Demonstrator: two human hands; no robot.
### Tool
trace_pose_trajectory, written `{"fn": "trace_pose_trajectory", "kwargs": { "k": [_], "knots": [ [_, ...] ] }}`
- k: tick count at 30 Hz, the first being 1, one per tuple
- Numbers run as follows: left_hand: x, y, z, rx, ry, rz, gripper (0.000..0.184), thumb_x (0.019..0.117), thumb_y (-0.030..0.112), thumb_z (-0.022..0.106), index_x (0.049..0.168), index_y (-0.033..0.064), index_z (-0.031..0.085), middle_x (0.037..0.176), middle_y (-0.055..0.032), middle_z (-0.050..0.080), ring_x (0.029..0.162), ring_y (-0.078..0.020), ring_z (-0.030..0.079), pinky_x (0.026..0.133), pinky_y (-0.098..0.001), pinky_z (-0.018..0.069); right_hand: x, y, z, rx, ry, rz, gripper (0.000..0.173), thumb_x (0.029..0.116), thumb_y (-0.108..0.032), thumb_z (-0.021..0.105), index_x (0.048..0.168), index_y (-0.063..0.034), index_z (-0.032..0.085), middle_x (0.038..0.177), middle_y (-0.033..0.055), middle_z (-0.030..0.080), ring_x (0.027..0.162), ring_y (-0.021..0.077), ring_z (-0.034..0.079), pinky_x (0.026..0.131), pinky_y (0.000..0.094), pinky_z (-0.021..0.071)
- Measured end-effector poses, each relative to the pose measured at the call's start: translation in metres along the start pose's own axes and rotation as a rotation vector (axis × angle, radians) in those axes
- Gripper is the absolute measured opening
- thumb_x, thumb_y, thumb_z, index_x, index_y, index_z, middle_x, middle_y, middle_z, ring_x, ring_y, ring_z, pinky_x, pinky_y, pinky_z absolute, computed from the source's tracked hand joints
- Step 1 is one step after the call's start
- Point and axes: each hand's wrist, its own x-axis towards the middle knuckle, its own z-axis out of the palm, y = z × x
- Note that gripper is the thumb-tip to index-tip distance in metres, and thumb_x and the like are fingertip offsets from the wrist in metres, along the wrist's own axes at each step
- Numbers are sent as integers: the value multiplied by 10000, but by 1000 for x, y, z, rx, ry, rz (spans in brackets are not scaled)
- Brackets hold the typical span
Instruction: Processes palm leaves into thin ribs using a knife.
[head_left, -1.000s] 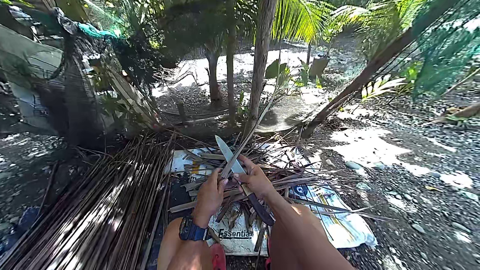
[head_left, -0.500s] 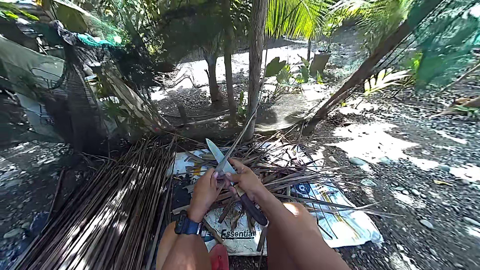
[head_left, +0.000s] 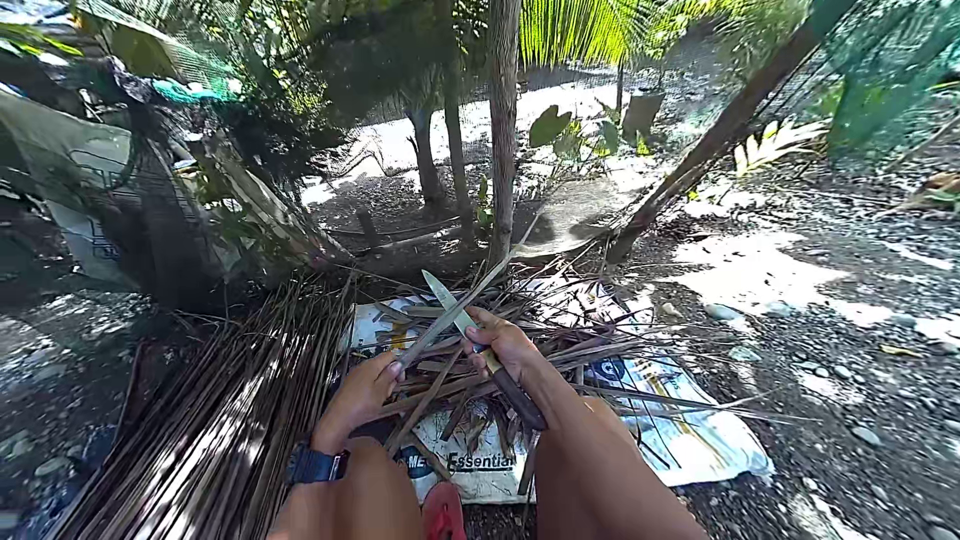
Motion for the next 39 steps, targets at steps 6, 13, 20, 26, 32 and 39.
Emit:
{"fn": "trace_pose_trajectory", "kwargs": {
  "k": [6, 13, 20, 26, 32, 39],
  "knots": [
    [-19, -33, -21, -114, -30, -32, 253, 1102, 122, 398, 996, 38, 612, 625, 80, 436, 485, 5, 366, 469, -159, 317, 2, -7, -9, 34, 56, 6, 494, 1098, -45, 340, 1572, -156, 262, 689, 40, 522, 442, 110, 520, 379, 232, 447],
    [-46, -72, -51, -118, -69, -103, 250, 1093, 109, 391, 979, 49, 605, 596, 80, 437, 454, 6, 353, 443, -152, 305, 4, -12, -23, 83, 122, -33, 459, 1102, -54, 324, 1550, -149, 290, 686, 35, 507, 439, 102, 508, 367, 228, 434],
    [-85, -116, -76, -235, -28, -171, 259, 1073, 56, 366, 952, 77, 595, 577, 101, 446, 427, 34, 342, 411, -120, 287, 3, -16, -33, 106, 159, -62, 462, 1097, -43, 324, 1549, -138, 297, 673, 25, 507, 426, 88, 494, 358, 218, 420],
    [-91, -127, -81, -270, -27, -178, 258, 1076, 68, 372, 955, 86, 599, 557, 98, 435, 414, 30, 334, 399, -123, 284, 5, -12, -27, 39, 146, -34, 475, 1092, -36, 333, 1556, -137, 299, 684, 36, 519, 443, 106, 517, 374, 232, 438],
    [-92, -126, -78, -263, -30, -195, 254, 1076, 52, 387, 939, 77, 600, 559, 98, 443, 421, 33, 337, 406, -123, 278, 4, -10, -29, 18, 95, -54, 437, 1094, -35, 331, 1526, -101, 325, 671, 30, 521, 440, 94, 515, 381, 221, 447],
    [-93, -125, -76, -303, -48, -149, 253, 1062, 76, 390, 930, 114, 603, 562, 113, 462, 421, 43, 353, 402, -116, 291, 6, -12, -36, 52, 71, -81, 402, 1097, -29, 314, 1491, -82, 370, 652, 36, 552, 430, 96, 535, 373, 222, 459]
  ]
}}
